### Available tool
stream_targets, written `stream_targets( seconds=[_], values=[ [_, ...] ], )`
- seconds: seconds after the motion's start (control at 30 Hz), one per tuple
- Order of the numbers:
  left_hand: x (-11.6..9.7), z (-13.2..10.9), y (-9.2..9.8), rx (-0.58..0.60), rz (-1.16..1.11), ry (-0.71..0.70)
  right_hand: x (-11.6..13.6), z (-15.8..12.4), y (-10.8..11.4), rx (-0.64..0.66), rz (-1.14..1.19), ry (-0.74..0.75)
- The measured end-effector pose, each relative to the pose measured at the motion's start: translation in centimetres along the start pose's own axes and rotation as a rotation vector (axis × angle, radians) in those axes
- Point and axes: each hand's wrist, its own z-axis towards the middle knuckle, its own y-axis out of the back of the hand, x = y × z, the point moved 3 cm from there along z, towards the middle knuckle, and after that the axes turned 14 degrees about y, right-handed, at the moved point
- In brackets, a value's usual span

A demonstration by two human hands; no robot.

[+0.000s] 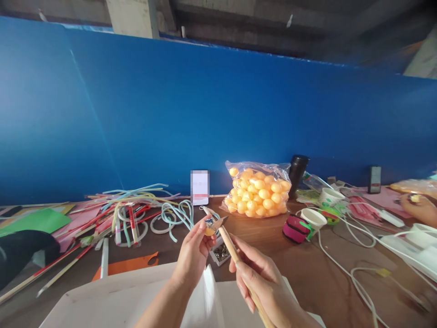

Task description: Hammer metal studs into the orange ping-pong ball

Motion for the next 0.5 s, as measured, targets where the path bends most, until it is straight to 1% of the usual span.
stream_targets(
  seconds=[0.1,0.2,0.33,0.5],
  values=[
    [-0.05,-0.04,0.06,0.02,-0.029,-0.002,0.26,-0.03,0.19,0.02,0.058,0.052],
    [-0.12,-0.17,0.02,0.051,-0.082,0.045,0.43,-0.1,0.46,0.012,0.105,0.087],
    [-0.15,-0.23,-0.07,0.099,-0.123,0.107,0.49,-0.17,0.27,0.015,0.123,0.074],
    [0.06,-0.13,0.07,0.124,-0.1,0.095,0.63,-0.27,-0.22,0.014,0.099,0.049]
  ],
)
